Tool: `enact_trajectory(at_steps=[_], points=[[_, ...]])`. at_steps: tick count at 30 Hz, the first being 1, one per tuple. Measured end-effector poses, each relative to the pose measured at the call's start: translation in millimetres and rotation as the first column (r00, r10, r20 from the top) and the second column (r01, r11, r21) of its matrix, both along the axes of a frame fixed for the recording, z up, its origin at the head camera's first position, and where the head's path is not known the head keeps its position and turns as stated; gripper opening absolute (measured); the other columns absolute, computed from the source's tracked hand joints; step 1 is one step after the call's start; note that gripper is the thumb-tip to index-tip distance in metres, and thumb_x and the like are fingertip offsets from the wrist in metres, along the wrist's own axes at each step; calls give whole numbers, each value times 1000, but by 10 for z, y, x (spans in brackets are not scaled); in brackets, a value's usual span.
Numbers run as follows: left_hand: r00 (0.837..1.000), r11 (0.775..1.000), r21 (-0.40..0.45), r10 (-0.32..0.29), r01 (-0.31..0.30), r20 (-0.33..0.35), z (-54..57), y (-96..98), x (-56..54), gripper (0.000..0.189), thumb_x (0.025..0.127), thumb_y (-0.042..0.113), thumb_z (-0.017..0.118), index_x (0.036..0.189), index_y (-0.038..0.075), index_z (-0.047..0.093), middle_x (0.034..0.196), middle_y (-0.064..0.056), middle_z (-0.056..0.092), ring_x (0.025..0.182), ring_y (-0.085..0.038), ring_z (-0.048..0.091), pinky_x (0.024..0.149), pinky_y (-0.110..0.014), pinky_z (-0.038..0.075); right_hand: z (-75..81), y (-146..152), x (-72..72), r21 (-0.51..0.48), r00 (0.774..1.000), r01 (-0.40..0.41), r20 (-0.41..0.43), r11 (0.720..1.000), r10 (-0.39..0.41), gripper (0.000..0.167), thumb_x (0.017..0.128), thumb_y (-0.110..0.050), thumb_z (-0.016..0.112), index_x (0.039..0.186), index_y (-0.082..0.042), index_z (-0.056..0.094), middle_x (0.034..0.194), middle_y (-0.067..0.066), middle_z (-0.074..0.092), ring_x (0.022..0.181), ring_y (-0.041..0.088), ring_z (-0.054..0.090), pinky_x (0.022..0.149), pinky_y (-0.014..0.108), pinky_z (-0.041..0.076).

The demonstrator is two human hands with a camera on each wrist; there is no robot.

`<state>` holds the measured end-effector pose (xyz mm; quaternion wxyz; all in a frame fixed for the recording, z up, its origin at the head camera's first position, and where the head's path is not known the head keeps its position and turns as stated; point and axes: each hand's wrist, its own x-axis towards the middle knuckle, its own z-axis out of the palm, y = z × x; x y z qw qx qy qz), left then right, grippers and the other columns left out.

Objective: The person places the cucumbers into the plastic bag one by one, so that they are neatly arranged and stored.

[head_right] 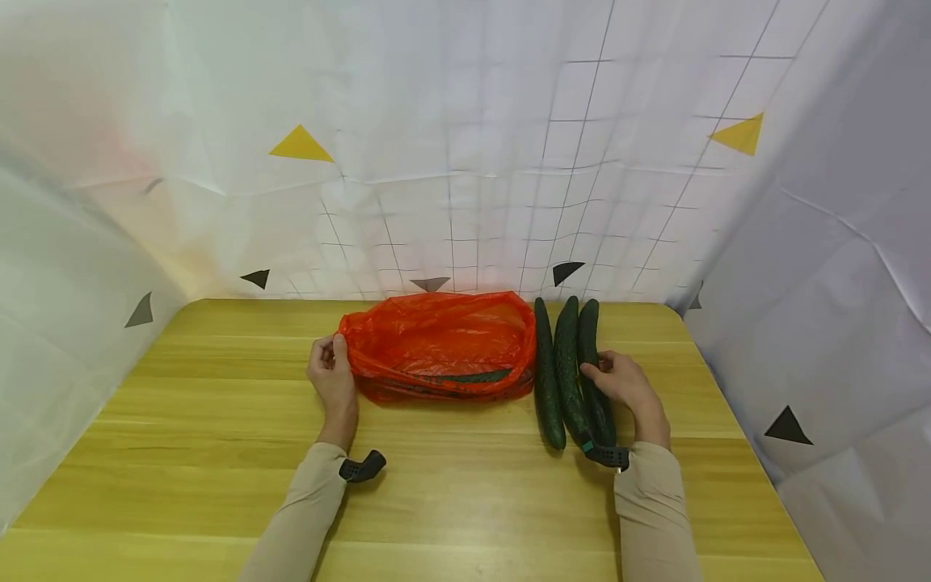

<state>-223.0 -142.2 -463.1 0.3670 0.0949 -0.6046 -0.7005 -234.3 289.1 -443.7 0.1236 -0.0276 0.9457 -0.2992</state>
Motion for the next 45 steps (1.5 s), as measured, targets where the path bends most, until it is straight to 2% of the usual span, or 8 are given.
enact_trajectory(at_steps=[9,16,23,39,45], points=[[1000,1000,-8,7,-7,-11,3,-4,0,24,91,11,61,93,-13,59,75,6,54,68,-5,50,62,-16,40,-27,0,-15,-8,1000,25,-15,1000,-25,68,97,-40,46,136,14,35,129,37,45,117,50,45,96,57,39],[1000,1000,10,18,-18,-10,2,3,-7,17,91,9,60,90,-8,60,73,8,54,67,-4,49,61,-16,40,-53,8,-21,-10,998,50,-34,999,-50,65,96,-38,48,134,14,38,128,36,47,116,50,46,95,56,40],[1000,1000,-3,19,-19,-9,-6,4,-10,21,91,9,61,92,-12,59,74,7,54,67,-4,49,62,-16,40,-38,10,-7,-20,996,69,-55,997,-70,62,95,-35,49,132,14,41,125,36,50,114,48,48,94,55,41],[999,1000,7,25,-25,-34,-10,7,-7,21,90,8,61,91,-13,59,73,7,54,66,-4,48,60,-15,39,-28,16,10,-47,995,75,-59,996,-77,60,97,-34,46,134,14,39,128,37,47,114,49,49,89,53,44],[999,1000,9,26,-26,-33,0,6,-4,18,90,8,62,89,-10,60,73,7,54,66,-4,48,60,-16,39,-4,13,8,-58,992,79,-94,995,-85,59,97,-34,46,132,13,41,127,35,49,112,47,50,89,52,44]])
